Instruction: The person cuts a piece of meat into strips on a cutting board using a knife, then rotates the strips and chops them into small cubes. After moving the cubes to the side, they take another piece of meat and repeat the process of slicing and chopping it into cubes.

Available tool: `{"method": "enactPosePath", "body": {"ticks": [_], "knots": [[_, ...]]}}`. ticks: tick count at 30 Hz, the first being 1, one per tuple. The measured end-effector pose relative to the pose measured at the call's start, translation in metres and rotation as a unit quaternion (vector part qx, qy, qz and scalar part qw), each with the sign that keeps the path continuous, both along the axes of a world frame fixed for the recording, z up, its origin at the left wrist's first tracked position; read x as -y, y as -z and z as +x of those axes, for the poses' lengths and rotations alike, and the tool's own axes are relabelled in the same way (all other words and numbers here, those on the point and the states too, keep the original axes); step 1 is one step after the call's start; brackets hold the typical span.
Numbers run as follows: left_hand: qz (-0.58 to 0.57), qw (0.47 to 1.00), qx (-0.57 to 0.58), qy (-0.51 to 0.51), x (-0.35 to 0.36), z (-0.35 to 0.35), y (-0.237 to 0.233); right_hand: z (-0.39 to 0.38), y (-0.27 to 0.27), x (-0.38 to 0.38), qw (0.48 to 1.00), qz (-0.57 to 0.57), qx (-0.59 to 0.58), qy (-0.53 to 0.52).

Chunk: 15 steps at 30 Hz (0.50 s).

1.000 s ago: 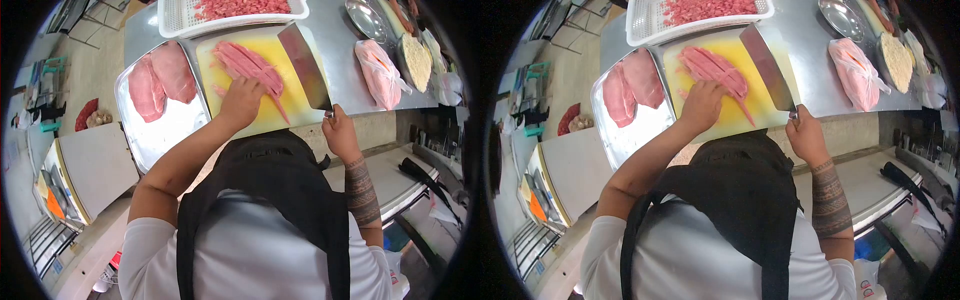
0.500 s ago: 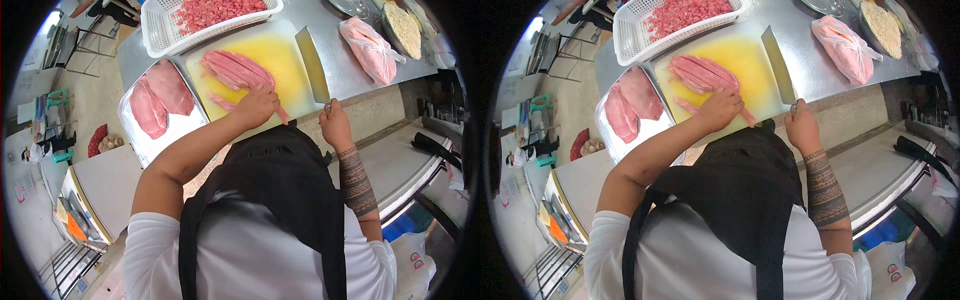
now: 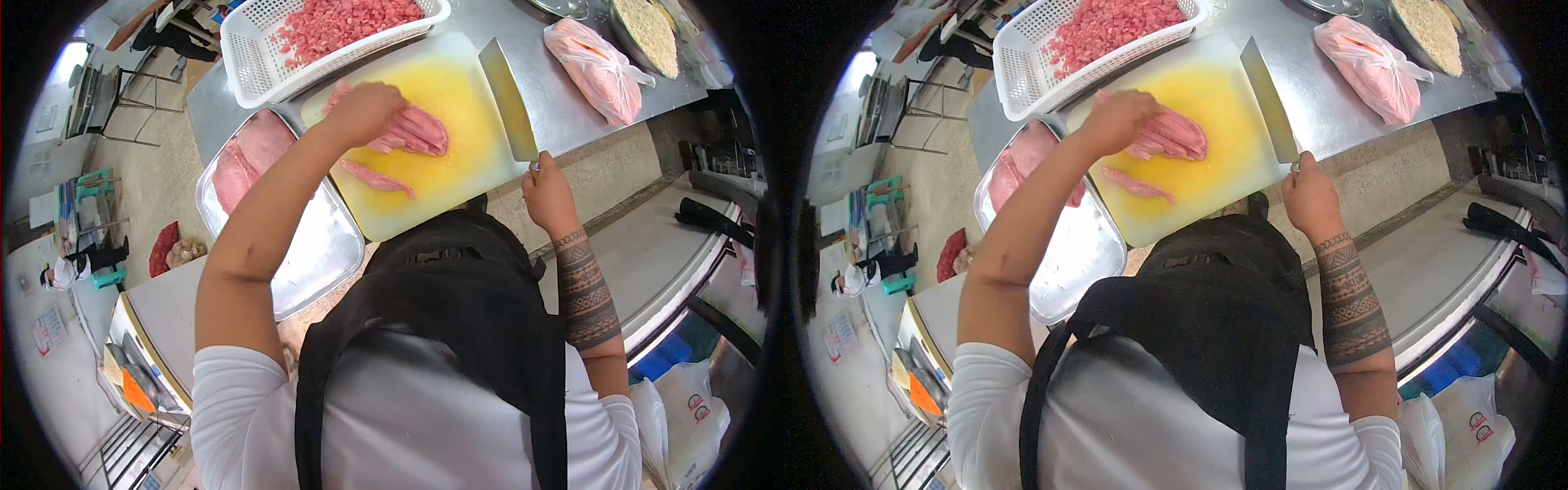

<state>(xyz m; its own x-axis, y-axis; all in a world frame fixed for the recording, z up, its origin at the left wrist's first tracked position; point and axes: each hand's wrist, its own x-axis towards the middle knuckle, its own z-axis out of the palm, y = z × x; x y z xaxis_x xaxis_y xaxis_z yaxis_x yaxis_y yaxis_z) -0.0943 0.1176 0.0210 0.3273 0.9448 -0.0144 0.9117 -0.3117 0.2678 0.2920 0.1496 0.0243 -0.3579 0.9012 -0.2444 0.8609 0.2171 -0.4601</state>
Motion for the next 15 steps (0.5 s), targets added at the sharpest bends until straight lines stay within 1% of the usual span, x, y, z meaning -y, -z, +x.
{"method": "enactPosePath", "body": {"ticks": [2, 4, 6, 7, 9, 10, 12, 13, 15], "knots": [[0.102, 0.991, 0.076, 0.049, 0.009, -0.006, 0.03, 0.0, 0.002, 0.001, 1.0, 0.019, -0.007, -0.005], [0.168, 0.979, 0.118, 0.007, 0.021, -0.008, 0.022, 0.0, 0.002, 0.002, 0.999, 0.026, -0.025, -0.008], [0.195, 0.964, 0.124, -0.129, 0.046, -0.011, 0.004, 0.0, -0.005, 0.005, 0.998, 0.022, -0.054, -0.008], [0.151, 0.957, 0.135, -0.208, 0.063, -0.006, -0.006, -0.003, -0.011, 0.008, 0.998, 0.015, -0.061, -0.024], [0.061, 0.917, 0.156, -0.363, 0.104, 0.011, -0.022, -0.006, -0.027, 0.019, 0.996, -0.001, -0.073, -0.058], [0.023, 0.91, 0.158, -0.384, 0.123, 0.016, -0.008, -0.01, -0.037, 0.025, 0.995, -0.019, -0.053, -0.084], [0.046, 0.902, 0.185, -0.387, 0.156, 0.038, 0.028, -0.022, -0.057, 0.039, 0.99, -0.053, -0.011, -0.131], [0.057, 0.898, 0.199, -0.388, 0.162, 0.047, 0.035, -0.027, -0.06, 0.045, 0.984, -0.046, -0.001, -0.173], [0.06, 0.9, 0.183, -0.392, 0.165, 0.057, 0.04, -0.036, -0.064, 0.054, 0.966, -0.032, 0.02, -0.255]]}}
